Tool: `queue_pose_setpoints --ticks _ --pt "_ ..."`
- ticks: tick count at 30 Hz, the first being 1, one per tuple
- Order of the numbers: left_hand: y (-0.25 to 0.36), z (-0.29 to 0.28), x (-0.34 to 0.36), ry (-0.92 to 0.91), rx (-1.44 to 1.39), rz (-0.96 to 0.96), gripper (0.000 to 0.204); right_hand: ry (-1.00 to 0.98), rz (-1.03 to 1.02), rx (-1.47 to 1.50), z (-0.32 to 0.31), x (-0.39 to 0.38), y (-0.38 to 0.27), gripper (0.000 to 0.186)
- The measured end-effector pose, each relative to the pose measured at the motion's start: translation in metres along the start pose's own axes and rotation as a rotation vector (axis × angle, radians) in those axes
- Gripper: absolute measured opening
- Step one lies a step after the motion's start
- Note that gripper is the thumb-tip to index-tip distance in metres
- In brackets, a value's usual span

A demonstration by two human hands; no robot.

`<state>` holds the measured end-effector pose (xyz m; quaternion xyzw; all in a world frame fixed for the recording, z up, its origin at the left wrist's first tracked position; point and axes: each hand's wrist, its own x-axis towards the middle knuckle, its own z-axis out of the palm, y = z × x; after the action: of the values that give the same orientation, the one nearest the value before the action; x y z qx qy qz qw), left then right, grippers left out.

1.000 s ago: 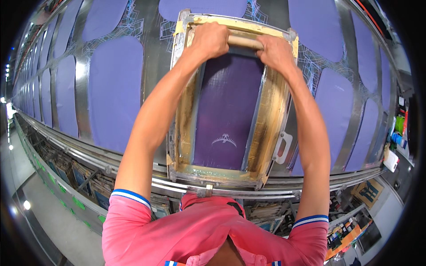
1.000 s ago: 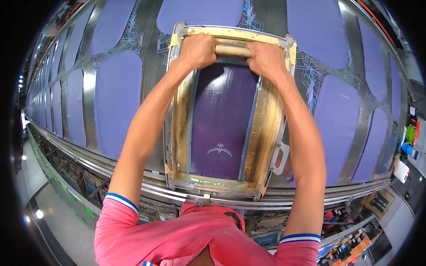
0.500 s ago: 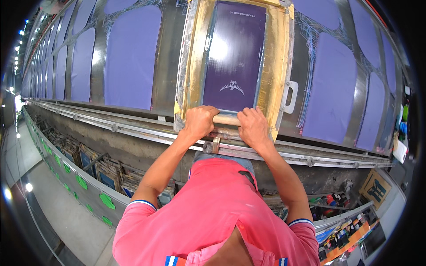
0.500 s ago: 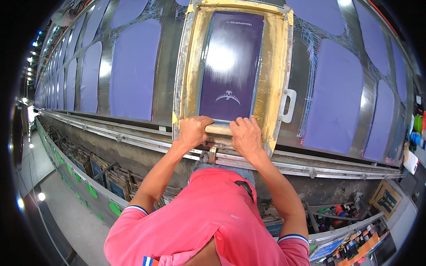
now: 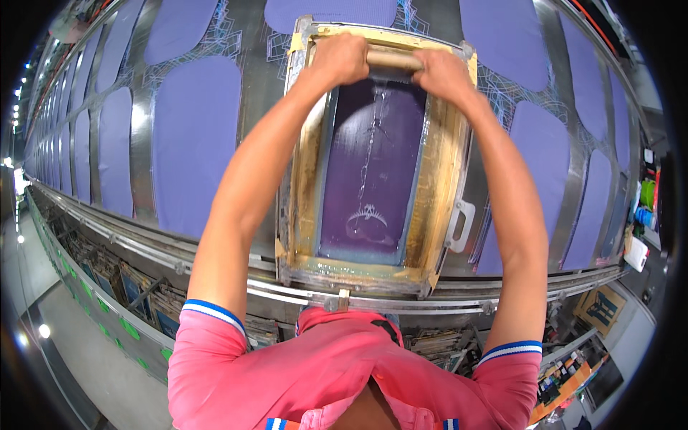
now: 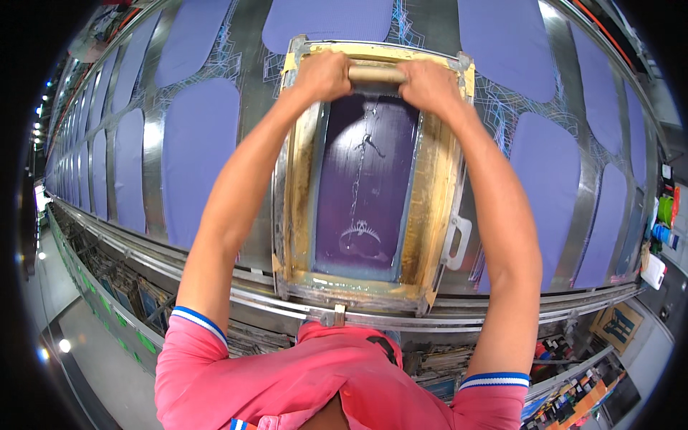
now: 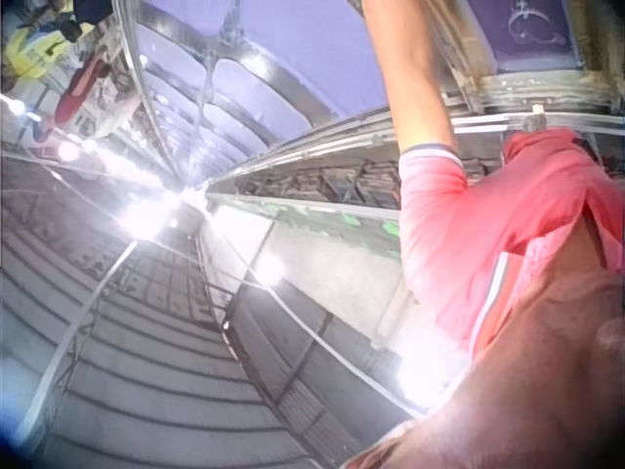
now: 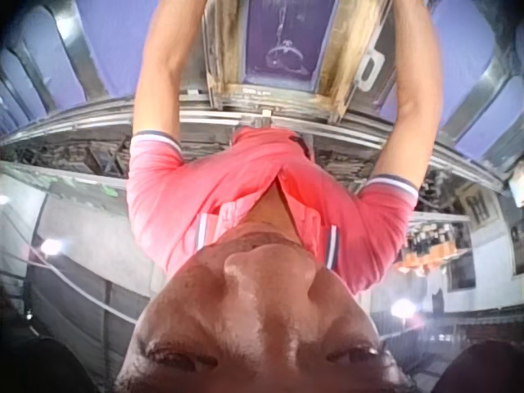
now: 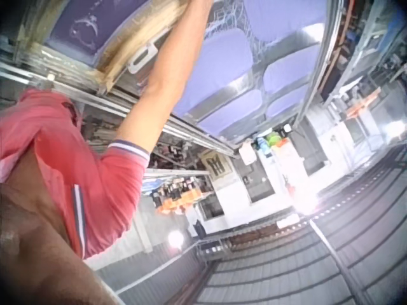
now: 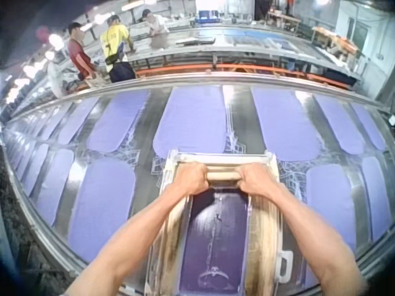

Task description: The person pours liquid from a plastic bottle onto a screen printing frame, then uses a squeegee to spread the liquid across the mesh. The person moves the frame to a conveyor and repeatedly pulls the squeegee across the screen to transfer ink onto fabric below.

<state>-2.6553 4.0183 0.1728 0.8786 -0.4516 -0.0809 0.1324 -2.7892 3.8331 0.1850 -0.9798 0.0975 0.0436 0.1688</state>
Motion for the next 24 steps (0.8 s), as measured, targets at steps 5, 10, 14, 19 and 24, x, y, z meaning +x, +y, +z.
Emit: queue_pose_setpoints --ticks 5,10,14,19,24 --pt "-0.020 -0.004 0.062 -0.093 0.036 -0.009 0.031 -0.072 0.037 0.005 -0.015 0.056 0.021 0.038" --pt "-0.009 0.007 0.030 -0.022 -0.021 0.001 0.023 0.059 -0.041 -0.020 0.012 0.030 0.023 0.035" --pt "0.005 0.017 -0.044 0.006 -0.029 0.020 0.025 0.054 -0.146 0.003 0.028 -0.033 -0.011 0.025" --pt "0.053 0.021 -0.176 -0.034 -0.117 -0.029 0.027 0.062 -0.166 0.077 0.054 -0.153 -0.067 0.017" --pt "0.096 0.035 -0.316 -0.054 -0.196 -0.058 0.031 0.110 -0.168 0.111 0.089 -0.281 -0.123 0.012"
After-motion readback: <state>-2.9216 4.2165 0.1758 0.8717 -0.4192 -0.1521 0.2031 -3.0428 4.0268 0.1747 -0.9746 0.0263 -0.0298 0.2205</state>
